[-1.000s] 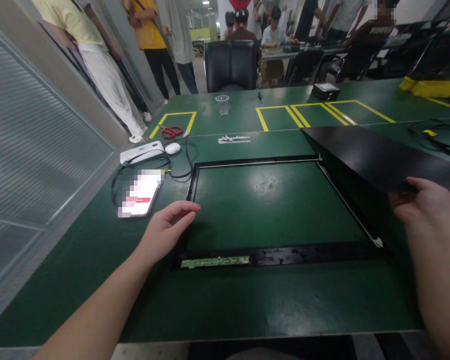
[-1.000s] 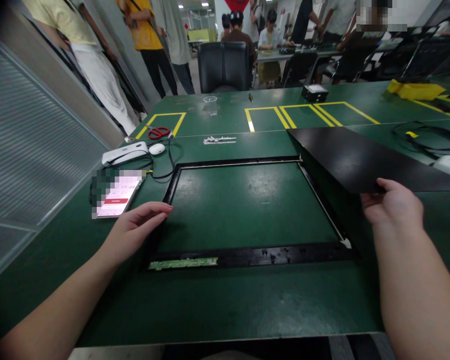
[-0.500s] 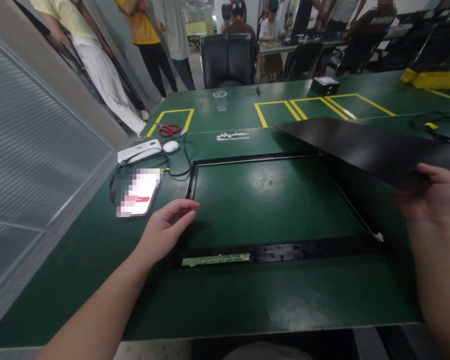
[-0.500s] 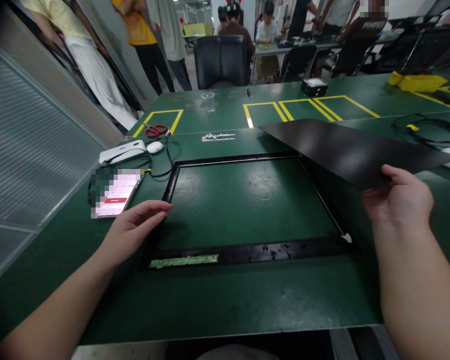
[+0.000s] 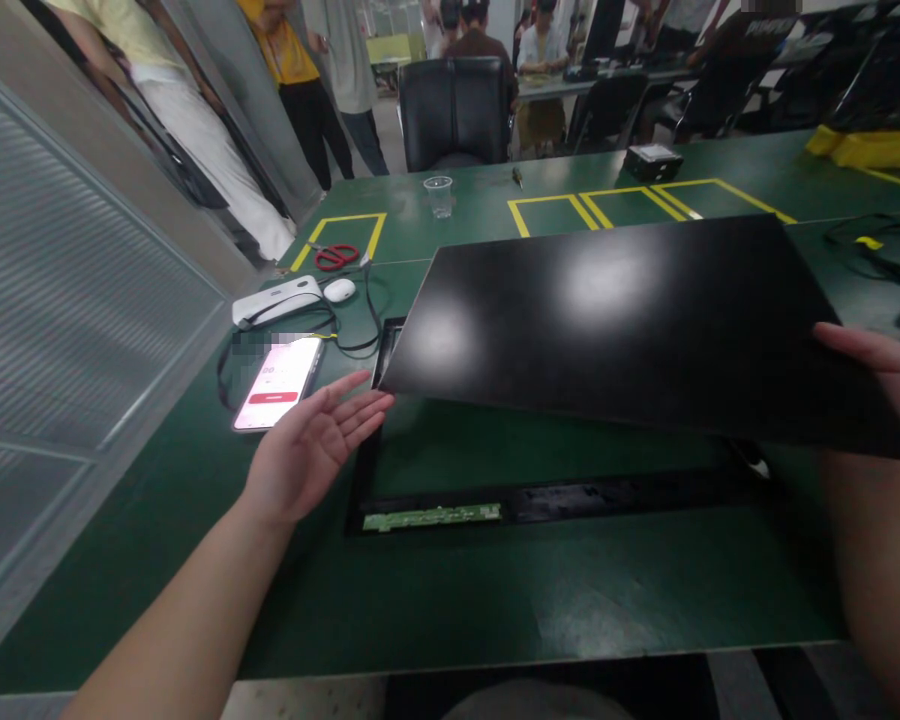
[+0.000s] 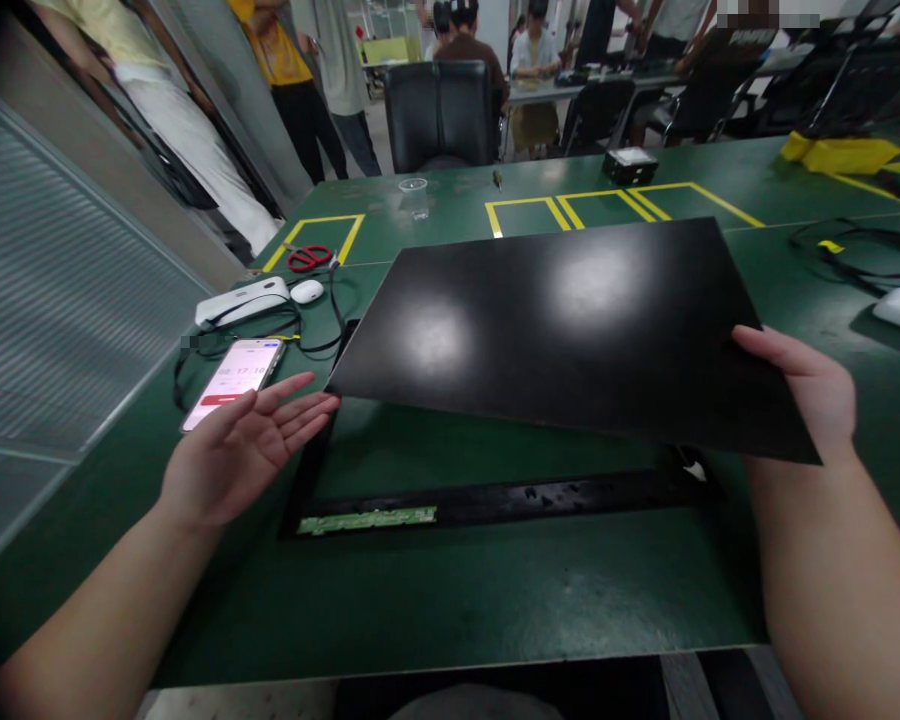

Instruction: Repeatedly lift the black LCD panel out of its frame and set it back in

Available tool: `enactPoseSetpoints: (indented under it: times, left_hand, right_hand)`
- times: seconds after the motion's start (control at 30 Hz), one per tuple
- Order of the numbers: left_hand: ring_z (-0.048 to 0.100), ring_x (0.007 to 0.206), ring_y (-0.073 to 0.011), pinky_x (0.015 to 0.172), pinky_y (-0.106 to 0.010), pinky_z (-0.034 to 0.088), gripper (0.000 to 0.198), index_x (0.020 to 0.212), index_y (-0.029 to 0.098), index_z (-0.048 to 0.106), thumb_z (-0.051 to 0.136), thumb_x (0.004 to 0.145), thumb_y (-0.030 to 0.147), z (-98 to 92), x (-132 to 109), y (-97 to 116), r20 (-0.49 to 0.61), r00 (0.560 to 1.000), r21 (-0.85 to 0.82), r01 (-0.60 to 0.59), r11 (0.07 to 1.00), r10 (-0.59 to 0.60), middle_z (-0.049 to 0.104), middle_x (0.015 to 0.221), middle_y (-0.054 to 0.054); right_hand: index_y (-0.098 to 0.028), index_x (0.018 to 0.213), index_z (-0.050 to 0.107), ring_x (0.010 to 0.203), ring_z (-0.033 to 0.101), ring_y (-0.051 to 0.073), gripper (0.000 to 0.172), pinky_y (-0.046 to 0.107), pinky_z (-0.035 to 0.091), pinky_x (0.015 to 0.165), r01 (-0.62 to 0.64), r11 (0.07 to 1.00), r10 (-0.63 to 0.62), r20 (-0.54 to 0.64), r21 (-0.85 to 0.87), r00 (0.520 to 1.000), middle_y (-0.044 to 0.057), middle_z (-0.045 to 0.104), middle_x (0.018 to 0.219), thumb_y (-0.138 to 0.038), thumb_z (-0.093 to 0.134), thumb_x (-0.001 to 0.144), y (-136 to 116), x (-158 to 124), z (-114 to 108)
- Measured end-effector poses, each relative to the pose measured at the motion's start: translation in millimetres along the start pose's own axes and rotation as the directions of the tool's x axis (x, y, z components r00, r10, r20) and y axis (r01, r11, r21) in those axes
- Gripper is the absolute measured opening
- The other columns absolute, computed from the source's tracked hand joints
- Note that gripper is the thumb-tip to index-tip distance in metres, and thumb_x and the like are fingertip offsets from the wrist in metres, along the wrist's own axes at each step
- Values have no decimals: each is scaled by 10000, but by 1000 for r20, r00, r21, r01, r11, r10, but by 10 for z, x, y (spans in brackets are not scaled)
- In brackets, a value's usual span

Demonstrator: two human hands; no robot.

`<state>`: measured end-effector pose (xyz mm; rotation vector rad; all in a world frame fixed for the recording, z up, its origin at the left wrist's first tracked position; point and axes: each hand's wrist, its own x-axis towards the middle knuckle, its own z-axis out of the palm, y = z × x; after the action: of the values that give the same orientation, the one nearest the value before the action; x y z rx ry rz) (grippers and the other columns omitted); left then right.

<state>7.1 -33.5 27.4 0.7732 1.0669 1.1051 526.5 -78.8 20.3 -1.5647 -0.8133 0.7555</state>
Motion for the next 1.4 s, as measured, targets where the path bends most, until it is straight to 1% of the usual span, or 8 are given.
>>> enactPoseSetpoints:
  times: [0.13,0.3,0.5,0.67,0.77,1.0,1.17,1.4]
  left_hand:
    - [803,922,-261,755,-310,663,404,1176,148,789,782,820,339,-29,1,46,6,999,-17,53,998,-53,835,1103,-141]
    - [820,846,-279,686,-307,670,435,1206,152,782,822,803,312,-61,-36,99,28,996,-20,85,996,-85,851,990,-107]
    - [718,1260,-376,1106,-475,582,523,1305,164,761,771,782,163,-23,-106,162,0,998,-51,-55,997,55,829,1211,-79]
    - [587,1428,-386,1213,-514,491,545,1300,165,768,735,757,201,-44,-92,225,-230,943,-62,-261,963,240,811,1277,-55]
    - [523,1486,-383,1237,-495,469,544,1269,171,791,727,730,211,3,-129,243,-276,920,-48,-303,952,279,804,1296,-47]
    - [591,1422,-380,1230,-505,471,460,1226,174,812,688,784,157,128,-206,202,-173,941,-72,-307,949,291,817,1259,-48]
    - [626,1382,-379,1213,-486,489,445,1206,159,817,704,776,146,144,-200,176,-190,932,-81,-328,941,308,824,1234,-60]
    - [682,1311,-392,1146,-445,558,466,1184,176,839,799,720,178,148,-175,111,-148,951,29,-268,963,270,835,1196,-68]
  right_hand:
    - [-352,980,786,1058,767,380,255,647,678,854,-54,994,61,-70,98,996,43,813,1131,-483,758,763,-121,-137,142]
    - [-365,989,807,1123,755,375,234,623,662,934,-120,984,132,-85,132,988,22,810,1185,-423,753,769,-165,-180,195]
    - [-382,1138,798,1110,767,360,401,547,668,905,-253,967,234,274,38,933,19,810,1220,-440,758,743,-208,-262,326]
    - [-305,1112,774,1076,780,340,492,480,658,880,-301,953,264,445,13,856,67,825,1140,-318,803,621,-167,-292,396]
    - [-260,1092,773,1059,780,324,469,457,646,907,-270,963,234,475,8,848,99,820,1133,-356,805,634,-101,-244,398]
    - [-296,1176,685,980,782,274,509,396,658,770,-177,979,148,244,102,958,91,809,1008,-305,766,673,-32,-114,395]
    - [-312,1176,600,969,794,302,497,452,660,810,-248,961,220,203,125,954,111,807,913,-321,722,694,-74,-129,451]
    - [-286,1097,600,933,802,292,438,411,669,771,-184,981,171,171,62,970,110,807,900,-322,748,686,-15,-73,426]
